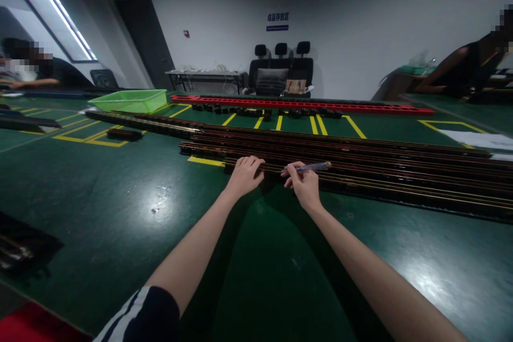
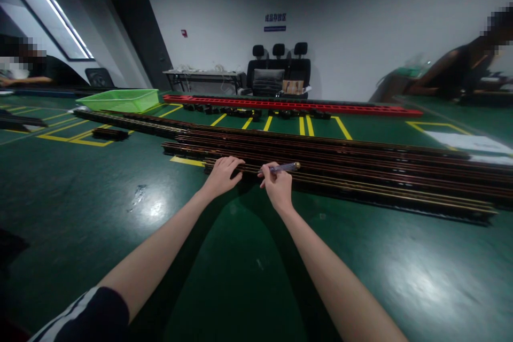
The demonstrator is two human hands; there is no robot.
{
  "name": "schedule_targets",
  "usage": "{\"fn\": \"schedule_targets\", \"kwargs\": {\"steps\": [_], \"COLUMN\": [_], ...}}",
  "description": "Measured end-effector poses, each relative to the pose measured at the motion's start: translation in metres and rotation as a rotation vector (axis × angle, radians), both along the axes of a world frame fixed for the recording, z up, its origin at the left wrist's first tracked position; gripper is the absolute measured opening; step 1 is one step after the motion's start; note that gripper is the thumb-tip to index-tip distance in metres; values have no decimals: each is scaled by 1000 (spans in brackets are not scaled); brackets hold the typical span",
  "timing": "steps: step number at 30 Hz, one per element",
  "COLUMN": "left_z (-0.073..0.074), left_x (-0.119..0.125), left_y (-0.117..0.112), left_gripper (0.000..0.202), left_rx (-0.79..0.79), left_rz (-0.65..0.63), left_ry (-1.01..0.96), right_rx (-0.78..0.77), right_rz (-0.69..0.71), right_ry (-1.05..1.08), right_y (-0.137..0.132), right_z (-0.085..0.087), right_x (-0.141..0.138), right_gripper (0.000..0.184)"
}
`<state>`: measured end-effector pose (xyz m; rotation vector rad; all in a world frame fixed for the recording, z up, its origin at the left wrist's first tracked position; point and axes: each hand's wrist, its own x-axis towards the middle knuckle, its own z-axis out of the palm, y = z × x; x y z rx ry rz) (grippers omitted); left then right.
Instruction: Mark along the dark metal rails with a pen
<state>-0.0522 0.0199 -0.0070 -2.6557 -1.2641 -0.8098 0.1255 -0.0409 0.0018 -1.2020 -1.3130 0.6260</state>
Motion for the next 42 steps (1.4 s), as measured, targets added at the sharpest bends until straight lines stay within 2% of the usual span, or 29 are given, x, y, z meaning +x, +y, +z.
{"fn": "schedule_targets", "kwargs": {"steps": [8,42], "left_z": [2,3], "left_x": [0,0], "left_y": [-2,-1], "left_gripper": [29,29], "left_rx": [-21,-36], "left_rz": [4,-1], "left_ry": [5,-4], "right_rx": [1,0], "right_rz": [-5,-6], "right_ry": [-5,-7], "right_y": [-1,0], "right_z": [1,0], "right_x": [-1,-1], "right_gripper": [41,39]}}
